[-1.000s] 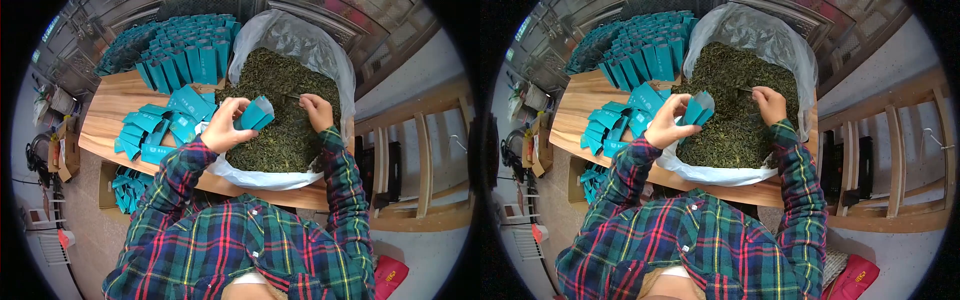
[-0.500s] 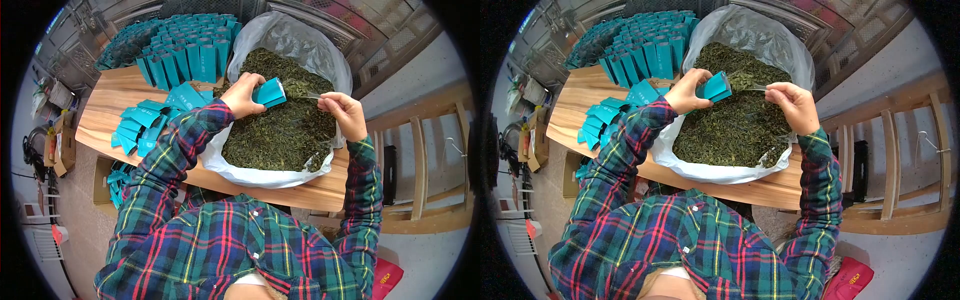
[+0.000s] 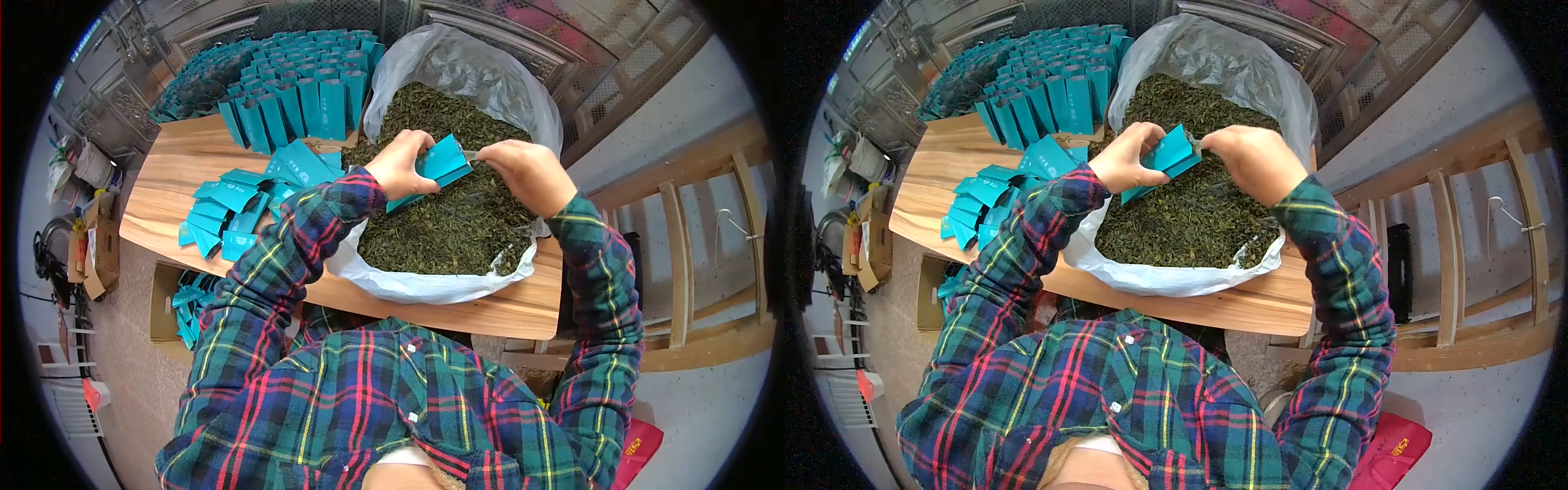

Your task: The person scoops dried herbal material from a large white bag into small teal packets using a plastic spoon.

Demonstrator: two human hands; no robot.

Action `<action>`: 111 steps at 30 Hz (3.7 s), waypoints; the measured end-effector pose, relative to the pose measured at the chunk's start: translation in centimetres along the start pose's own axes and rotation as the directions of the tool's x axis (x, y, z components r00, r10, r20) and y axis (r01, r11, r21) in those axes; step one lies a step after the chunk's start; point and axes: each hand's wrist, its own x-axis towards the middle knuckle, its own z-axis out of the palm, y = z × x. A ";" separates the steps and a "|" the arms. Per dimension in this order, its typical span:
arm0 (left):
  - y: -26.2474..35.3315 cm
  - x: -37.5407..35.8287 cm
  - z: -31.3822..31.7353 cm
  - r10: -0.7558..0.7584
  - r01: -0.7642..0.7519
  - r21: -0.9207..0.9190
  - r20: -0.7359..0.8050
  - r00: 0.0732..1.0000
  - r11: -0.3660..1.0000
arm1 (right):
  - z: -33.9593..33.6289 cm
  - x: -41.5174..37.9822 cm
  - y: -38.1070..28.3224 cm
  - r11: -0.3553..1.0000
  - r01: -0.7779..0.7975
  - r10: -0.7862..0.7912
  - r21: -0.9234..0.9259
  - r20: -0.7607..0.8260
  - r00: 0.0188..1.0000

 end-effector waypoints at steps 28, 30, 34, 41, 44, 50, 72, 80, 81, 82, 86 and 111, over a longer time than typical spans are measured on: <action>0.9 -4.7 -0.6 -0.184 0.114 -0.651 -0.039 0.982 0.750 | 6.1 -4.1 4.4 0.849 -0.524 0.523 -0.066 -0.027 0.852; 0.6 -5.3 0.0 -0.182 0.086 -0.672 -0.074 0.980 0.736 | 8.2 -3.3 4.3 0.865 -0.502 0.502 -0.026 -0.015 0.865; 0.4 -5.6 0.2 -0.181 0.063 -0.688 -0.101 0.978 0.723 | 12.2 -2.1 4.6 0.782 -0.498 0.555 0.374 -0.053 0.830; 0.6 -4.8 -0.8 -0.163 0.041 -0.628 -0.138 0.977 0.777 | 12.8 -3.0 5.6 0.194 -0.409 0.771 0.892 0.119 0.626; 0.3 -3.5 -1.2 -0.155 0.037 -0.565 -0.161 0.975 0.824 | 11.2 -3.6 5.7 0.176 -0.332 0.778 0.927 0.076 0.624; -0.3 -0.2 -0.8 -0.024 -0.017 -0.177 -0.224 0.974 0.984 | 3.4 -4.0 3.6 0.345 -0.268 0.691 0.899 -0.050 0.721; 2.3 2.5 0.8 -0.011 0.012 0.010 -0.123 0.992 1.000 | -4.6 0.8 -5.0 0.885 0.026 -0.016 -0.465 0.024 1.000; 2.5 -1.9 -4.3 -0.042 -0.019 -0.270 -0.217 0.975 0.963 | -2.2 -3.8 -3.0 0.941 -0.178 0.058 -0.288 -0.381 0.923; 2.9 -3.3 -5.5 -0.056 -0.021 -0.284 -0.259 0.964 0.959 | -1.3 -4.5 -3.1 0.950 -0.262 0.176 -0.171 -0.401 0.899; 3.2 -4.8 -6.7 -0.069 -0.023 -0.295 -0.300 0.951 0.955 | -0.3 -5.1 -3.1 0.938 -0.343 0.295 -0.051 -0.402 0.867; 2.8 -11.6 -9.6 -0.189 0.033 -0.365 -0.402 0.896 0.930 | 2.7 -7.2 -3.8 0.910 -0.391 0.412 0.139 -0.416 0.811; -7.8 -7.6 -10.5 -0.217 0.279 -0.025 -0.696 0.684 0.960 | 7.7 -11.9 -5.0 0.698 -0.519 0.712 0.493 -0.401 0.577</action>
